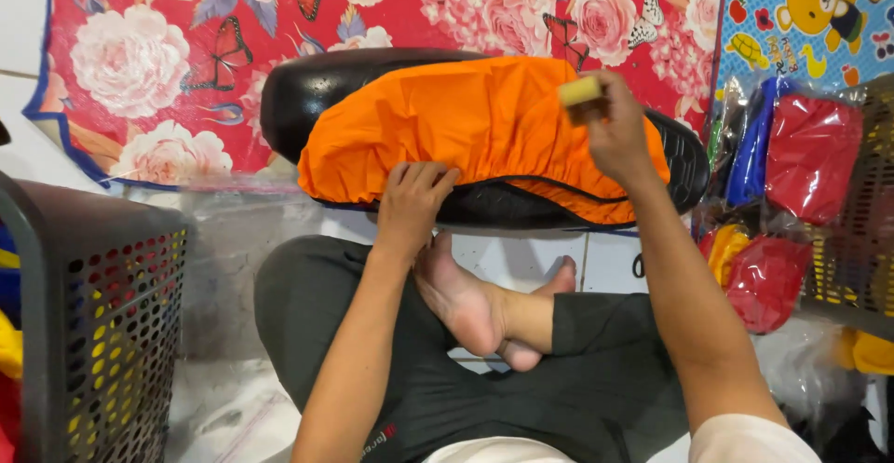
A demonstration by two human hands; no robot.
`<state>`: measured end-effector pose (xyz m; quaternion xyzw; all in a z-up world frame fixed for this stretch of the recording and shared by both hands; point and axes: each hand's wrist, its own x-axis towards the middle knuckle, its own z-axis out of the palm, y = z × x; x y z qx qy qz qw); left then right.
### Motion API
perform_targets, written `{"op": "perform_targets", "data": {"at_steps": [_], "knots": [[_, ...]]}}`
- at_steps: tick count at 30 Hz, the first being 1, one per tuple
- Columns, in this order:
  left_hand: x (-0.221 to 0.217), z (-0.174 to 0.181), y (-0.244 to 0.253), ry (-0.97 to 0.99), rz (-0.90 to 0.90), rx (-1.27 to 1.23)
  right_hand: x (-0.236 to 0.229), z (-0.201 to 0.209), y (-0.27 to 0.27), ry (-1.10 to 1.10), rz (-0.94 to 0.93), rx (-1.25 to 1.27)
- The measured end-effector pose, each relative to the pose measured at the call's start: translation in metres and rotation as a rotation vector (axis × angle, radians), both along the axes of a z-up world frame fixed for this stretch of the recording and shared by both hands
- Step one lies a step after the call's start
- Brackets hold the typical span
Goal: The person applies an orange fabric protective cover to a black seat and then places the covered seat into a clear plastic bag.
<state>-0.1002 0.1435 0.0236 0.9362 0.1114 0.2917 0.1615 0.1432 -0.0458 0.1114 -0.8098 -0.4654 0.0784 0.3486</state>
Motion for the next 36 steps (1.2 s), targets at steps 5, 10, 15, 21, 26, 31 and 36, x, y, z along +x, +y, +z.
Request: {"op": "perform_targets", "data": {"at_steps": [5,10,15,21,26,31,36], "knots": [[-0.016,0.012,0.024,-0.01,-0.195,0.125,-0.012,0.028,-0.091,0.209,-0.143,-0.103],[-0.049,0.013,0.047,0.099,-0.168,0.218,-0.05,0.022,-0.134,-0.17,-0.277,-0.654],[-0.065,0.014,0.065,0.093,-0.118,0.335,-0.023,-0.022,-0.206,-0.162,-0.547,-0.764],[-0.071,-0.005,0.086,0.074,-0.056,0.382,-0.013,-0.061,-0.239,0.103,-0.821,-0.646],[-0.067,0.002,0.102,0.087,-0.124,0.446,-0.016,-0.062,-0.223,0.109,-0.828,-0.407],[-0.074,-0.001,0.132,0.094,-0.106,0.445,-0.014,-0.059,-0.206,0.079,-0.858,-0.341],[-0.069,0.005,0.15,-0.009,-0.014,0.007,0.009,-0.06,-0.211,-0.075,-0.861,-0.373]]}}
